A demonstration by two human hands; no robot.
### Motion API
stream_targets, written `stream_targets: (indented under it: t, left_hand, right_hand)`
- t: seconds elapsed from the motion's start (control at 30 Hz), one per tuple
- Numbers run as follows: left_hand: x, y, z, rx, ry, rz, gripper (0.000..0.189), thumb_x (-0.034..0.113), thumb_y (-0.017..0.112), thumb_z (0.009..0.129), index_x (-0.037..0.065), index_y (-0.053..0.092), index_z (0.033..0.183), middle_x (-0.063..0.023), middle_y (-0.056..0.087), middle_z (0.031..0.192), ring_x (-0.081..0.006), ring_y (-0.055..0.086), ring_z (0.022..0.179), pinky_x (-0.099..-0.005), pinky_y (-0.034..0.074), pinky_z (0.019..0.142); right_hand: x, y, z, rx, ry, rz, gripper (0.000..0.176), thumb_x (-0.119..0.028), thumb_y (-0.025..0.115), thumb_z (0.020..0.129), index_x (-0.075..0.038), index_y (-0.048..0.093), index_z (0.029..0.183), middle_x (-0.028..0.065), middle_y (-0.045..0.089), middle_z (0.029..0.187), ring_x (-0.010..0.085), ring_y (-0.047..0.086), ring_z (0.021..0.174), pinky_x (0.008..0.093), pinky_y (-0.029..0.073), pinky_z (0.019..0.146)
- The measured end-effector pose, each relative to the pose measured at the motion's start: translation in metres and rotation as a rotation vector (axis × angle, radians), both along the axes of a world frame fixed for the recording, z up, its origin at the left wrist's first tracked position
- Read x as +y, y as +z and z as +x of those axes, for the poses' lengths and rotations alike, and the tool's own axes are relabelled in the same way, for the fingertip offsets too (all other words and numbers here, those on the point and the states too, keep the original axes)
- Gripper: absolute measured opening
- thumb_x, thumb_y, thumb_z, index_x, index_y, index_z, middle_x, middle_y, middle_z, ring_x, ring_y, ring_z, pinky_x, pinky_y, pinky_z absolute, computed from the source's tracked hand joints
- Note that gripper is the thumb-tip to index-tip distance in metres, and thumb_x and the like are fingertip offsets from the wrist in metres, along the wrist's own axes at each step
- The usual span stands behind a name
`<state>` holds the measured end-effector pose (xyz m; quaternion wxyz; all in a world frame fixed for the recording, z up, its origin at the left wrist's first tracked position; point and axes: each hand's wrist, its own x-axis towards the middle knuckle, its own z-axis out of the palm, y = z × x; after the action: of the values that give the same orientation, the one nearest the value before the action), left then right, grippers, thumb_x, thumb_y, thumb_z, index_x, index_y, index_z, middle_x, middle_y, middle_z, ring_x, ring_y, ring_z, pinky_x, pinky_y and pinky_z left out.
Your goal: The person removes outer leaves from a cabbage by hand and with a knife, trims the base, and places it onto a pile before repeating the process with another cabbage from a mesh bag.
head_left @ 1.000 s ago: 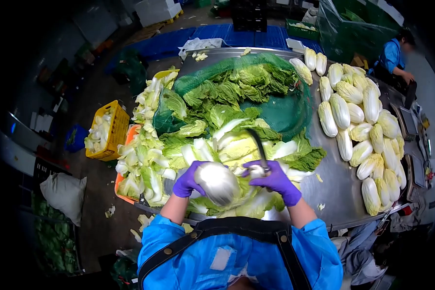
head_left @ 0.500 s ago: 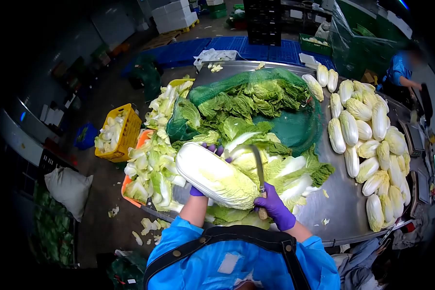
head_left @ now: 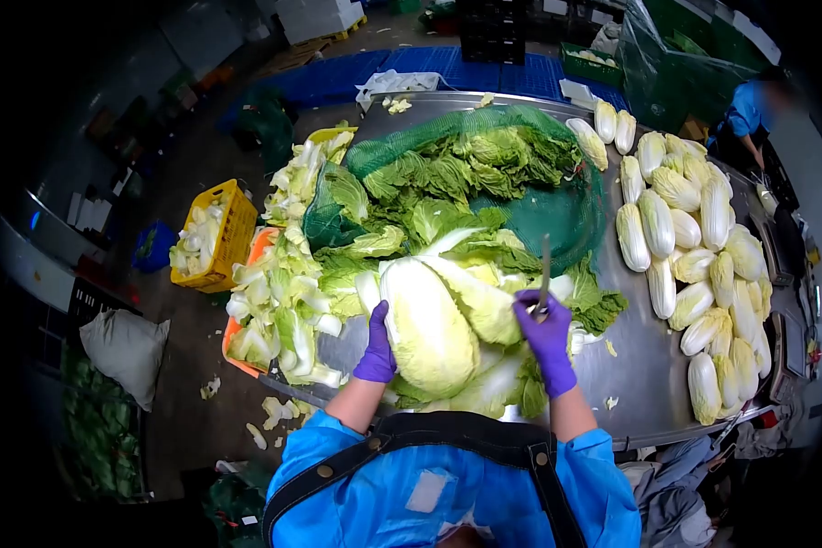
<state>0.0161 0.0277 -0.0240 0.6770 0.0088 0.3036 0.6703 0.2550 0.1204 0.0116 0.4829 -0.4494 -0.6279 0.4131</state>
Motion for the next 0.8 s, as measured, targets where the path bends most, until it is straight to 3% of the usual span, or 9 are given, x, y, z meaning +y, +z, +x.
stream_targets:
  t: [0.07,0.1,0.37,0.47,0.5,0.53,0.57,0.63,0.8]
  left_hand:
    - [0.000,-0.009,-0.003,-0.189,-0.177,0.211,0.083,0.052,0.057,0.070,0.004,0.031,0.132,-0.0202,0.042,0.127,-0.0361,0.043,0.114,-0.0472,0.032,0.099]
    - [0.001,-0.019,-0.004,-0.113,-0.217,0.208,0.098,0.066,0.053,0.065,0.008,0.021,0.137,-0.0275,0.027,0.135,-0.0428,0.035,0.118,-0.0544,0.030,0.097]
    - [-0.008,0.005,0.018,-0.139,-0.494,0.370,0.104,0.074,0.052,0.061,0.009,0.023,0.136,-0.0266,0.030,0.133,-0.0409,0.040,0.114,-0.0492,0.036,0.095]
    - [-0.004,0.023,0.007,-0.055,-0.518,0.548,0.102,0.065,0.062,0.059,0.006,0.025,0.134,-0.0236,0.036,0.130,-0.0381,0.042,0.114,-0.0467,0.038,0.095]
    - [-0.006,0.026,-0.002,0.183,-0.444,0.391,0.100,0.053,0.068,0.057,0.004,0.027,0.133,-0.0200,0.040,0.127,-0.0337,0.044,0.114,-0.0428,0.038,0.095]
    - [-0.007,0.030,-0.005,0.418,-0.368,0.230,0.099,0.042,0.075,0.055,0.001,0.028,0.132,-0.0165,0.044,0.124,-0.0292,0.045,0.113,-0.0389,0.038,0.095]
    - [-0.001,0.045,-0.001,0.629,-0.345,0.273,0.097,0.034,0.078,0.052,0.000,0.032,0.130,-0.0117,0.047,0.122,-0.0218,0.046,0.112,-0.0340,0.037,0.095]
    - [0.008,0.051,0.005,0.843,-0.382,0.369,0.097,0.031,0.079,0.050,0.000,0.033,0.129,-0.0112,0.048,0.121,-0.0207,0.046,0.112,-0.0330,0.036,0.095]
    - [0.014,0.071,0.018,1.279,-0.463,0.570,0.097,0.029,0.083,0.046,-0.001,0.038,0.127,-0.0116,0.051,0.119,-0.0196,0.047,0.111,-0.0319,0.034,0.096]
  right_hand:
    - [0.025,-0.011,0.013,-0.041,0.005,0.014,0.014,-0.004,0.065,0.071,-0.004,0.061,0.084,0.0041,0.064,0.078,0.0094,0.057,0.070,0.0241,0.045,0.066]
    - [0.035,-0.022,0.017,-0.071,0.015,0.026,0.015,-0.005,0.066,0.071,-0.004,0.061,0.085,0.0045,0.064,0.077,0.0106,0.057,0.068,0.0244,0.045,0.065]
    - [0.065,-0.094,0.034,-0.647,-0.051,-0.012,0.022,-0.012,0.066,0.069,-0.011,0.063,0.091,0.0078,0.064,0.076,0.0257,0.062,0.068,0.0341,0.048,0.064]
    - [0.056,-0.087,0.035,-0.352,-0.051,0.097,0.029,-0.012,0.066,0.070,-0.013,0.063,0.099,0.0088,0.064,0.083,0.0244,0.061,0.062,0.0333,0.048,0.062]
    - [0.044,-0.050,0.025,-0.188,0.064,0.019,0.037,-0.014,0.067,0.072,-0.014,0.061,0.108,0.0079,0.064,0.093,0.0201,0.060,0.064,0.0325,0.048,0.063]
    - [0.022,0.017,0.014,-0.136,0.210,-0.411,0.045,-0.017,0.070,0.072,-0.012,0.057,0.115,0.0070,0.062,0.103,0.0171,0.060,0.078,0.0310,0.047,0.073]
    - [0.012,0.033,0.008,0.009,0.368,-0.477,0.057,-0.019,0.073,0.069,-0.008,0.052,0.120,0.0080,0.058,0.111,0.0158,0.055,0.097,0.0304,0.042,0.085]
    - [-0.001,0.039,-0.005,0.049,0.605,-0.206,0.070,-0.019,0.078,0.064,-0.004,0.046,0.124,0.0083,0.055,0.115,0.0144,0.048,0.110,0.0296,0.037,0.093]
    - [-0.006,0.048,-0.006,-0.074,0.659,-0.383,0.064,-0.018,0.079,0.059,-0.001,0.053,0.115,0.0059,0.060,0.099,0.0122,0.053,0.087,0.0270,0.043,0.079]
